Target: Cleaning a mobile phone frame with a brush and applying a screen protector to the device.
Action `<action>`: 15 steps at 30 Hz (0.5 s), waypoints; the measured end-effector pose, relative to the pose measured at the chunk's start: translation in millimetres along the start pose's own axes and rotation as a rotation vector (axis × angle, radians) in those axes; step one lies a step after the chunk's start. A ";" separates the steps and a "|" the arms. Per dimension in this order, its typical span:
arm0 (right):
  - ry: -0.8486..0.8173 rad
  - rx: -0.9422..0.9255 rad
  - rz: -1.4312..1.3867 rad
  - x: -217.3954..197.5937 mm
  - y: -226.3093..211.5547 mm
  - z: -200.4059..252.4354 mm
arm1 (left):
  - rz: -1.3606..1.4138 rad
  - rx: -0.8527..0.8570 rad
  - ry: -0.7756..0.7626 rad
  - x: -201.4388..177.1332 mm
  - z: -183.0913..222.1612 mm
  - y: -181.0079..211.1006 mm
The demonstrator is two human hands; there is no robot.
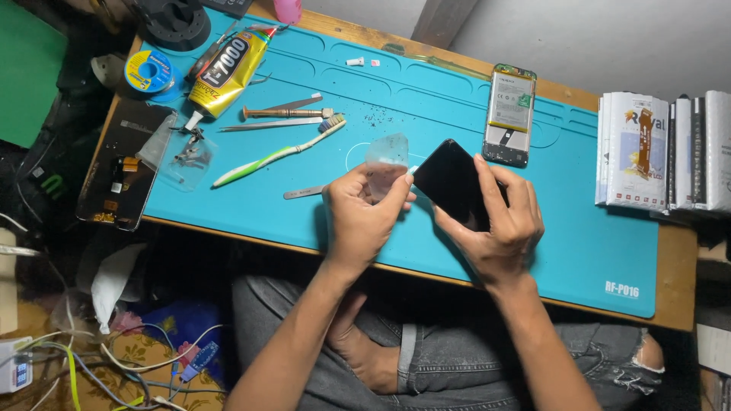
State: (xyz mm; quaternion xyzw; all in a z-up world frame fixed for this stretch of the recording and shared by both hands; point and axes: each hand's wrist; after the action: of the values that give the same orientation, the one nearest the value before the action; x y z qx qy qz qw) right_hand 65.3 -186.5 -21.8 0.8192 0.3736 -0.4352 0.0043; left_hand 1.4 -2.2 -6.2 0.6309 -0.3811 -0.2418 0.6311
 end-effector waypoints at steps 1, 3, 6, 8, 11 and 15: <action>0.003 0.004 -0.002 1.0 0.1 -0.2 | -0.004 0.002 -0.004 -0.4 0.0 -1.5; 0.012 -0.028 0.016 2.2 0.8 -0.1 | 0.036 0.011 0.016 -0.7 0.9 -4.3; 0.032 -0.018 0.027 2.0 -0.7 0.4 | 0.026 0.016 0.004 0.1 0.5 -1.9; 0.038 -0.021 0.028 1.7 0.8 0.2 | 0.031 0.009 0.004 0.8 0.9 -2.9; 0.055 -0.018 0.038 4.0 2.2 1.8 | 0.038 -0.010 -0.005 0.2 0.4 -3.9; 0.068 -0.053 0.037 5.1 7.3 2.9 | 0.050 -0.019 -0.008 0.5 0.1 -11.2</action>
State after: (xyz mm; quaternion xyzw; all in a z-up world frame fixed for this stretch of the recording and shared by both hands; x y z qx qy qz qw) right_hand 69.5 -189.6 -29.5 0.8397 0.3700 -0.3970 0.0216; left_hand 3.6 -3.6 -17.1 0.6142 -0.3970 -0.2323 0.6413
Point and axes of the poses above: each hand's wrist, its own z-axis away from the middle knuckle, its own x-axis out of the palm, y = z × x, and after that the axes turned 11 degrees about x, right-handed
